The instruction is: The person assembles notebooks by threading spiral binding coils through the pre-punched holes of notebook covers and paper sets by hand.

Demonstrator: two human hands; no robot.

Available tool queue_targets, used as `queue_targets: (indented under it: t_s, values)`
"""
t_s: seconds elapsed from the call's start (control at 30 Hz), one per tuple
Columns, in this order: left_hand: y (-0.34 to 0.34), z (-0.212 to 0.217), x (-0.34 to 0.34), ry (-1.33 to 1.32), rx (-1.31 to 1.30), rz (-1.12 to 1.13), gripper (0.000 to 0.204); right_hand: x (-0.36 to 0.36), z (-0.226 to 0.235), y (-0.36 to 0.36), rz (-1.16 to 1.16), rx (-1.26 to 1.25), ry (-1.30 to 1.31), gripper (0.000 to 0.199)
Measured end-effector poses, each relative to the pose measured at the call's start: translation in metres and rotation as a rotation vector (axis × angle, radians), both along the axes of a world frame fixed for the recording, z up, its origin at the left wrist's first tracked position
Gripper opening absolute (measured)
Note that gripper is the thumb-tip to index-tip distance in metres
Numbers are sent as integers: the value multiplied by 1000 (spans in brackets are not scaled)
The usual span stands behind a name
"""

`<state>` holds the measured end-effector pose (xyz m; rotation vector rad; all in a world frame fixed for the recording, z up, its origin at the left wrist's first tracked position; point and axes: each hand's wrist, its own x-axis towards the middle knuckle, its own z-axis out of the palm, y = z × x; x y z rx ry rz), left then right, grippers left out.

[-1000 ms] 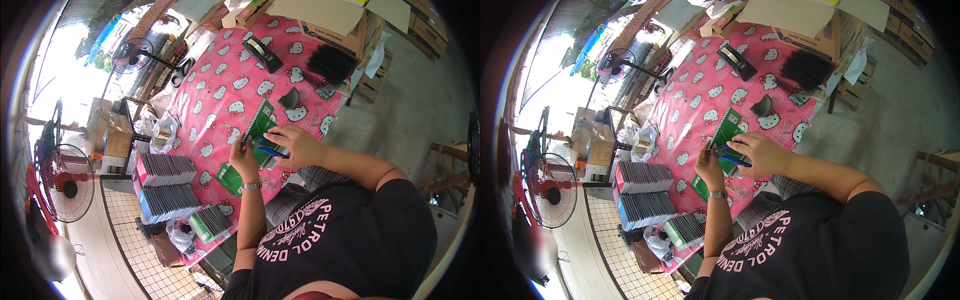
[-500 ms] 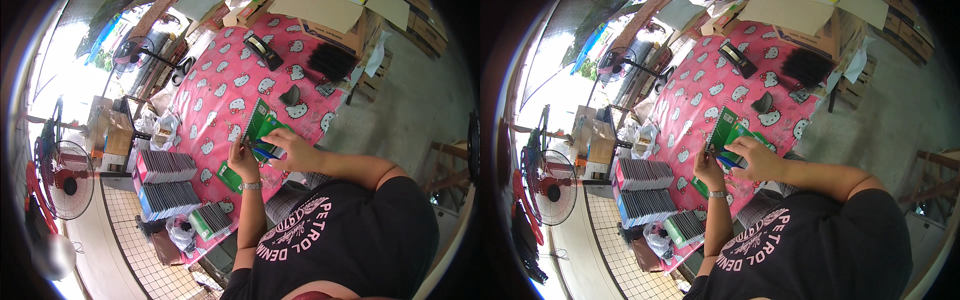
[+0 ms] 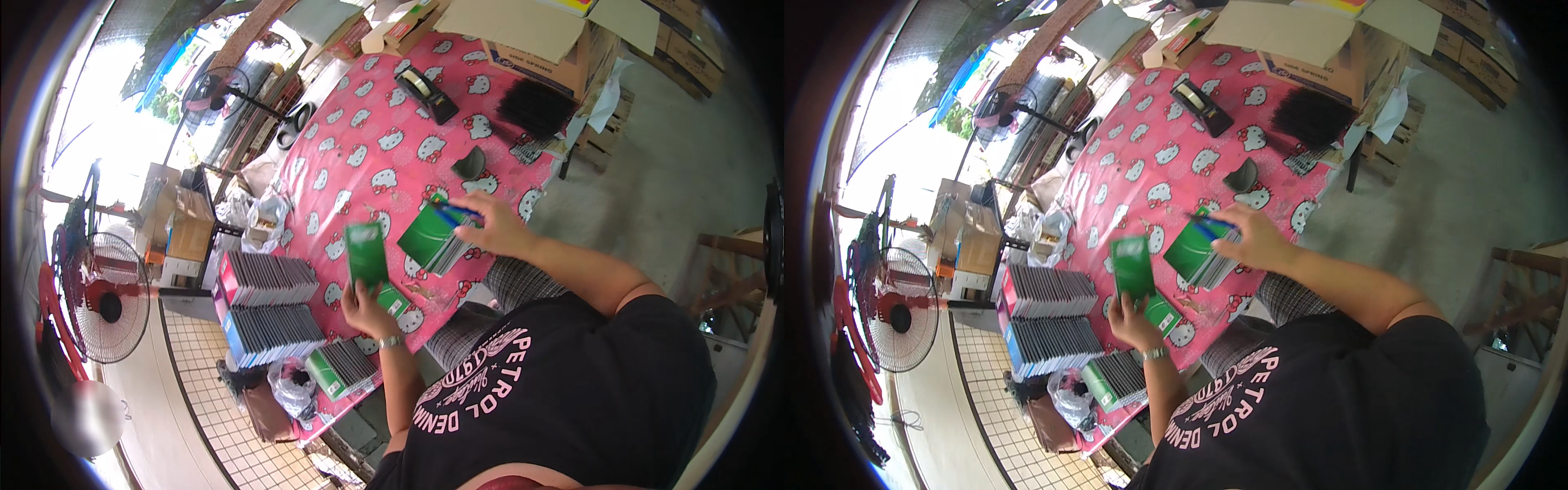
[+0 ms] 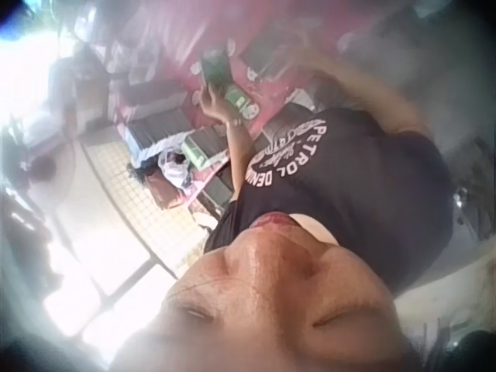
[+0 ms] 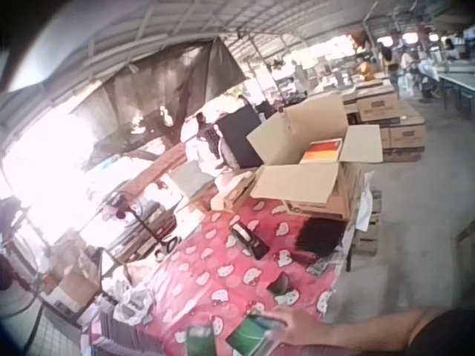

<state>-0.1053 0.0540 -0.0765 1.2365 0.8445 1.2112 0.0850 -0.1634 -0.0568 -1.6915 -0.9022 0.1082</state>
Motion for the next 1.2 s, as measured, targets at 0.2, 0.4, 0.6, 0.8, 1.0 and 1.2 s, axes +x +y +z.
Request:
queue_targets:
  t_s: [0.2, 0.4, 0.6, 0.8, 1.0, 1.2]
  values:
    - [16, -92, -88, 1089, 198, 189, 28, 56, -117, -46, -128, -412, -356, 49]
    - [-4, -28, -4, 828, 894, 46, 28, 164, -122, -13, -576, -344, -333, 22]
    - [-73, 26, 82, 974, 1260, -555, 28, 211, -123, 6, -624, -830, -461, 12]
    - [-56, 32, 82, 1065, 1216, -798, 31, 204, -88, -16, -500, -613, -307, 12]
    - [-60, 26, 82, 1034, 1339, -756, 31, 171, -56, -4, -313, -137, -283, 17]
    - [-50, 24, 80, 898, 1422, -738, 30, 119, -14, -5, -112, -109, -104, 20]
